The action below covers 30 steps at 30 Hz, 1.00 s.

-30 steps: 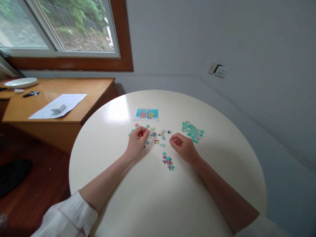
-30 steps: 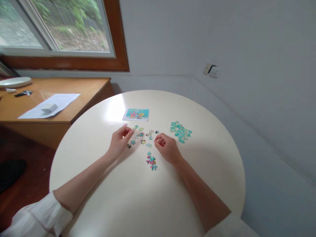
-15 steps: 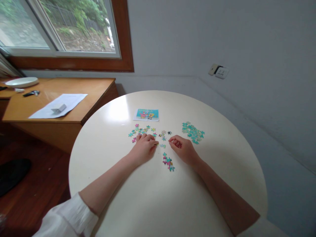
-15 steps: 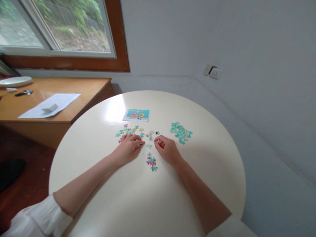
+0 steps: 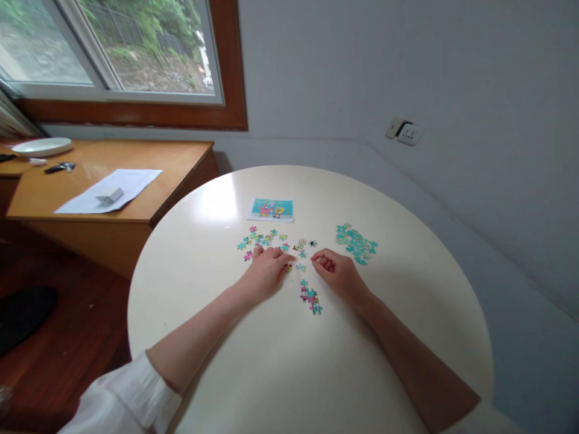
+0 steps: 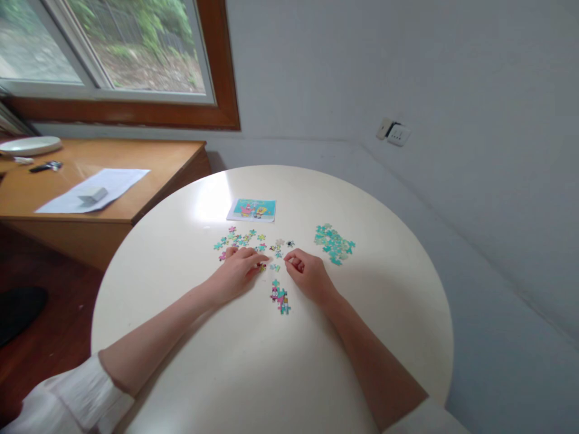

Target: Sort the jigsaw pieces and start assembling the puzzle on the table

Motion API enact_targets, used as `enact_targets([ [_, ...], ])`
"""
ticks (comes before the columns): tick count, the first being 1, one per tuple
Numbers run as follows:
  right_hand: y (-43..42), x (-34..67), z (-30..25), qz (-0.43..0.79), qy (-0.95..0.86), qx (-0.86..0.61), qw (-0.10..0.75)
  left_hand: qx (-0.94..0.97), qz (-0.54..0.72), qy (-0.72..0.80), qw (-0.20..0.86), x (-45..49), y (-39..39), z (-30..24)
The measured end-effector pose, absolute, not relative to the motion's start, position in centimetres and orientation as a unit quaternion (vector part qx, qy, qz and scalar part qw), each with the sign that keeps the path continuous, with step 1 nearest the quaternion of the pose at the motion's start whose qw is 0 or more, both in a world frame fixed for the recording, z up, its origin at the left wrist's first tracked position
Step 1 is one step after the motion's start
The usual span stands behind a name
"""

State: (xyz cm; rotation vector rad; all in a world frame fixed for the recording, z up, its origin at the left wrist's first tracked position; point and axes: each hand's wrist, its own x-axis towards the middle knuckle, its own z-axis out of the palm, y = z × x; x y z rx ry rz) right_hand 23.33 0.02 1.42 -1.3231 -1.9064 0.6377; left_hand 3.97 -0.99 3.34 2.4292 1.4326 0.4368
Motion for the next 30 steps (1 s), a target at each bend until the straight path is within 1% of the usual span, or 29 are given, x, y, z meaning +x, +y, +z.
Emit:
enact_targets([
  [6,0.01,23.39,1.4,0.244,-0.743,-0.51,0.358,0.85,0.142,0.487,0.141,4.08,-1.04,3.11],
  [11,0.05,23.45,1.25,0.243,-0.746,-0.507,0.357,0.836,0.15,0.511,0.133,4.21,-1.06,3.11],
  [22,0.08,23.36,1.35,0.247,-0.749,-0.508,0.347,0.828,0.149,0.517,0.155,4.23,-0.94,3.02],
  [30,0.1,23.49,1.1,0.246,-0.751,-0.502,0.352,0.825,0.14,0.532,0.128,4.25,-1.04,3.17],
])
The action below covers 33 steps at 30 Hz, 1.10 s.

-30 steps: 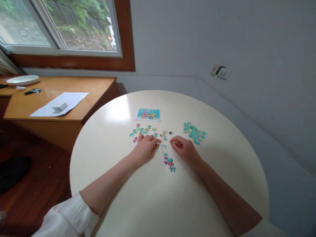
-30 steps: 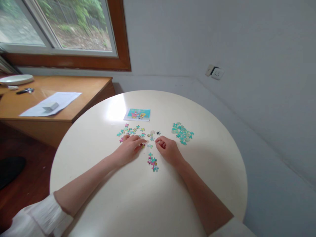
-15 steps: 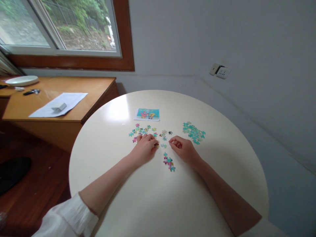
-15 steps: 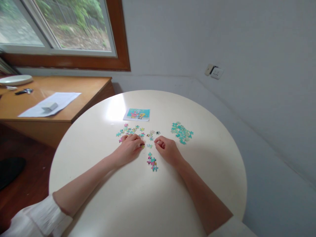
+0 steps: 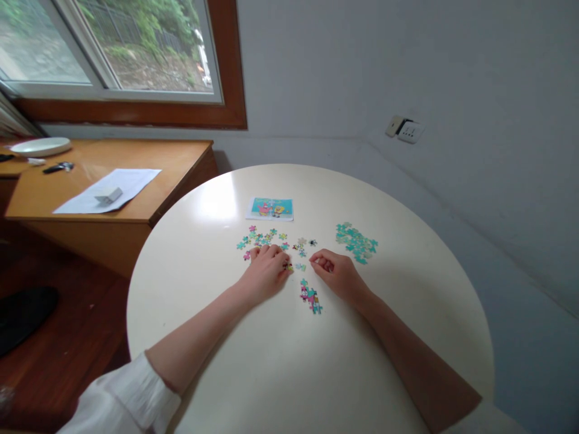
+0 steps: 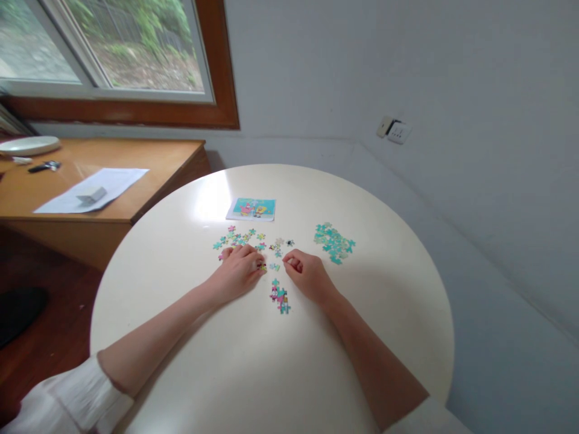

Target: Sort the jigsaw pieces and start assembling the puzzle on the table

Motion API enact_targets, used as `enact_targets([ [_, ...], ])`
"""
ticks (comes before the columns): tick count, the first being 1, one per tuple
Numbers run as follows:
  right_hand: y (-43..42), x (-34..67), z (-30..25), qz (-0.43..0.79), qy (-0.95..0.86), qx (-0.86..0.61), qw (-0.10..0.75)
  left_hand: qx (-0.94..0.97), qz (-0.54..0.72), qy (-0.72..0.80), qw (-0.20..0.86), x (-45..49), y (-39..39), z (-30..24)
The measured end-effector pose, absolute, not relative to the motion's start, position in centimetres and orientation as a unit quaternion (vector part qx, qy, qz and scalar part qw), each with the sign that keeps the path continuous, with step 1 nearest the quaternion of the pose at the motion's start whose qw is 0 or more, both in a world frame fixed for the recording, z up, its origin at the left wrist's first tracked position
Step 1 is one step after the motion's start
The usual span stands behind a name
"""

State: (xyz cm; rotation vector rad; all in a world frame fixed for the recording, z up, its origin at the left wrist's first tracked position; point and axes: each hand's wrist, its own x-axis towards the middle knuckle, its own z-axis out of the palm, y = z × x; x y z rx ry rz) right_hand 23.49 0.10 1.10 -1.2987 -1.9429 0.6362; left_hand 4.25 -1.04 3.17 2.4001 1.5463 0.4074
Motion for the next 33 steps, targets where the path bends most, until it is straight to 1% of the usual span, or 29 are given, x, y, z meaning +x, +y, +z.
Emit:
enact_targets([
  [11,0.1,23.4,1.2,0.245,-0.752,-0.508,0.341,0.82,0.121,0.548,0.115,4.4,-0.8,2.9],
  [18,0.0,23.4,1.2,0.247,-0.754,-0.505,0.34,0.84,0.148,0.51,0.112,4.5,-1.0,2.6],
  [21,0.0,23.5,1.1,0.244,-0.754,-0.505,0.343,0.847,0.177,0.486,0.126,4.6,-1.1,2.6],
  [24,-0.1,23.4,1.2,0.238,-0.753,-0.505,0.348,0.825,0.238,0.479,0.185,4.6,-1.2,2.6],
  [28,-0.2,23.3,1.6,0.231,-0.754,-0.502,0.355,0.749,0.331,0.482,0.313,4.8,-1.2,2.3],
  [33,-0.4,23.1,1.9,0.28,-0.745,-0.48,0.369,0.676,0.403,0.411,0.46,5.1,-1.2,2.0],
])
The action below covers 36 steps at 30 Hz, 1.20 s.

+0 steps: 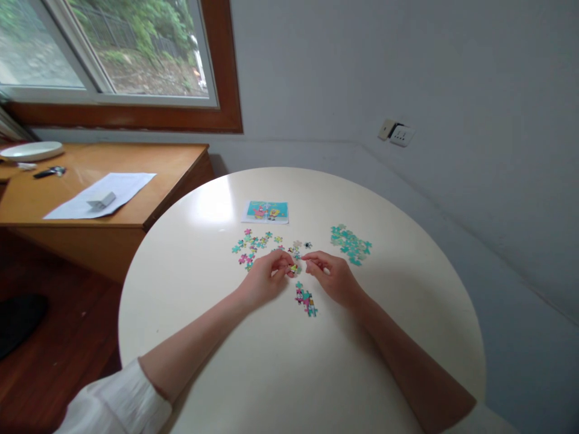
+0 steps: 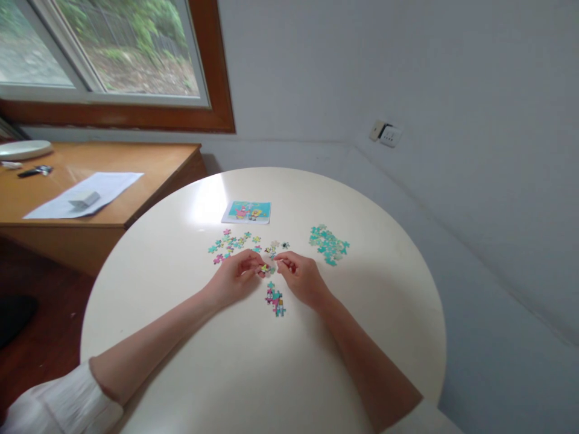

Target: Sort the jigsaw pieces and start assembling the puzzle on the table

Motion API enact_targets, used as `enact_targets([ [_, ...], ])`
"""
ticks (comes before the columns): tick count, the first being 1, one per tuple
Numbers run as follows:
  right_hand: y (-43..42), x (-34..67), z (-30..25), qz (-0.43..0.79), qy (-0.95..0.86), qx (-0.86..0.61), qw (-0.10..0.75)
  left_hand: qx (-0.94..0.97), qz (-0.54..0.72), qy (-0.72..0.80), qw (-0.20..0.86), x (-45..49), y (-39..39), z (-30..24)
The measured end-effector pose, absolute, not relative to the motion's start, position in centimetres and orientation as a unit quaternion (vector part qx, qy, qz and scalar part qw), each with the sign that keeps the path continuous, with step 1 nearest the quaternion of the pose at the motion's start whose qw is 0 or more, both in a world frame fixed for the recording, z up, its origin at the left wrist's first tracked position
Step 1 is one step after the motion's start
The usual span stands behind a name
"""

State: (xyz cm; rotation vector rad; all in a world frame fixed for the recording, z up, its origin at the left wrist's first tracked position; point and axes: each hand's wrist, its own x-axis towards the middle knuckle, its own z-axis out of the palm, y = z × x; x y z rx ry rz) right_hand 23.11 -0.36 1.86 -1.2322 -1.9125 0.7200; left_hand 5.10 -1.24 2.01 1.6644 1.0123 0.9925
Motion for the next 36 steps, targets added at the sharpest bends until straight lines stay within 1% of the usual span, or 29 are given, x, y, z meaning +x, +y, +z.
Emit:
enact_targets([
  [3,-0.5,22.9,1.9,0.324,-0.735,-0.461,0.378,0.656,0.417,0.388,0.495,5.2,-1.3,1.9],
  [7,-0.7,22.5,1.8,0.384,-0.721,-0.428,0.388,0.648,0.416,0.387,0.506,5.1,-1.5,1.7],
  [14,-0.6,22.6,1.8,0.395,-0.72,-0.429,0.374,0.634,0.41,0.422,0.503,5.4,-1.8,2.4],
  [19,-0.1,23.5,2.3,0.409,-0.694,-0.446,0.39,0.643,0.426,0.447,0.453,5.6,-1.7,2.7],
  [24,0.6,24.2,2.5,0.435,-0.647,-0.469,0.415,0.709,0.379,0.464,0.371,5.2,-1.8,2.6],
  [26,0.9,24.3,2.4,0.432,-0.643,-0.473,0.42,0.754,0.348,0.444,0.336,5.1,-2.0,2.7],
  [29,1.1,24.3,2.2,0.434,-0.639,-0.476,0.42,0.829,0.316,0.352,0.298,4.9,-2.2,3.1],
  [32,1.2,24.7,2.4,0.453,-0.637,-0.479,0.399,0.878,0.298,0.262,0.267,4.7,-2.3,3.3],
  [34,1.2,25.3,2.9,0.481,-0.642,-0.48,0.354,0.895,0.282,0.236,0.254,4.7,-2.3,3.3],
  [36,1.0,26.0,3.7,0.512,-0.651,-0.481,0.287,0.904,0.264,0.226,0.25,4.7,-2.3,3.3],
])
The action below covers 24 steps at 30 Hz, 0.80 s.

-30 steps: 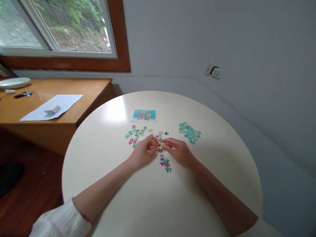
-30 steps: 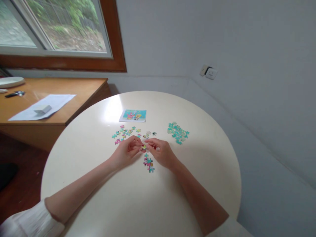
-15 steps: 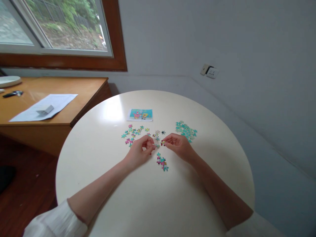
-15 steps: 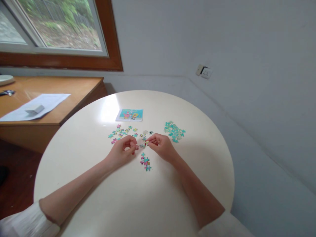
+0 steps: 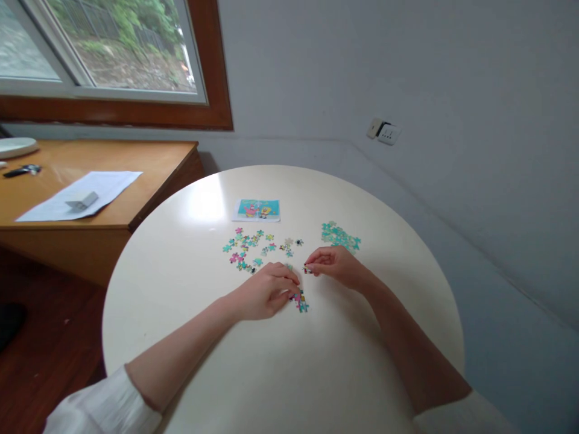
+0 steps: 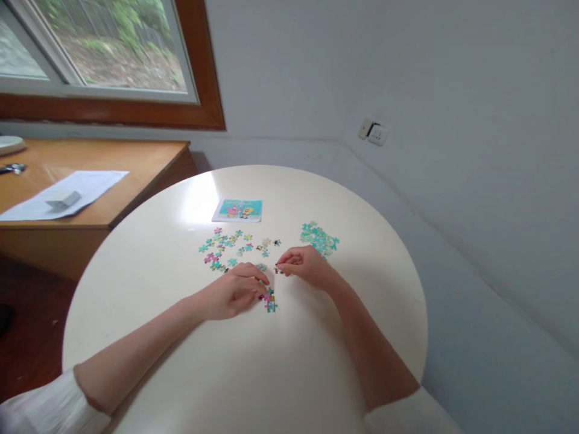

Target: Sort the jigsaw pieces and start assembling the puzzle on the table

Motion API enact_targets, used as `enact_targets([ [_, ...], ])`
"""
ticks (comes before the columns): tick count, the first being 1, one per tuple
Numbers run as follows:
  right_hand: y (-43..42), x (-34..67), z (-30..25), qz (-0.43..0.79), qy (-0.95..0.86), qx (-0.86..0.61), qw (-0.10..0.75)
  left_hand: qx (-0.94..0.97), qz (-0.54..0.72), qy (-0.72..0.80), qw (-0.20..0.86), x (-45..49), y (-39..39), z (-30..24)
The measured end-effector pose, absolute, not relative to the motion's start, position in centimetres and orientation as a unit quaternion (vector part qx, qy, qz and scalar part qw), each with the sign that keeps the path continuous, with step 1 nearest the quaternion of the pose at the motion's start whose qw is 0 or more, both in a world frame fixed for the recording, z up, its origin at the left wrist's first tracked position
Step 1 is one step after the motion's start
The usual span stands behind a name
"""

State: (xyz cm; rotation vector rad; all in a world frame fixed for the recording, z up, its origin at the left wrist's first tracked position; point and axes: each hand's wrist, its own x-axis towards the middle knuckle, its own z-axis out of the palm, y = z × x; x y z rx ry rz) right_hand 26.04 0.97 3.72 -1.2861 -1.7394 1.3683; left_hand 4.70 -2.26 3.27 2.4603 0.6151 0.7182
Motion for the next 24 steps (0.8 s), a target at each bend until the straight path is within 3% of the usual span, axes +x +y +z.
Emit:
enact_targets([
  [8,-0.1,27.8,6.0,0.569,-0.676,-0.459,0.094,0.915,0.224,0.217,0.257,4.9,-2.5,3.7],
  [24,-0.2,28.0,5.6,0.556,-0.678,-0.48,0.028,0.911,0.219,0.233,0.262,5.0,-2.6,3.5],
])
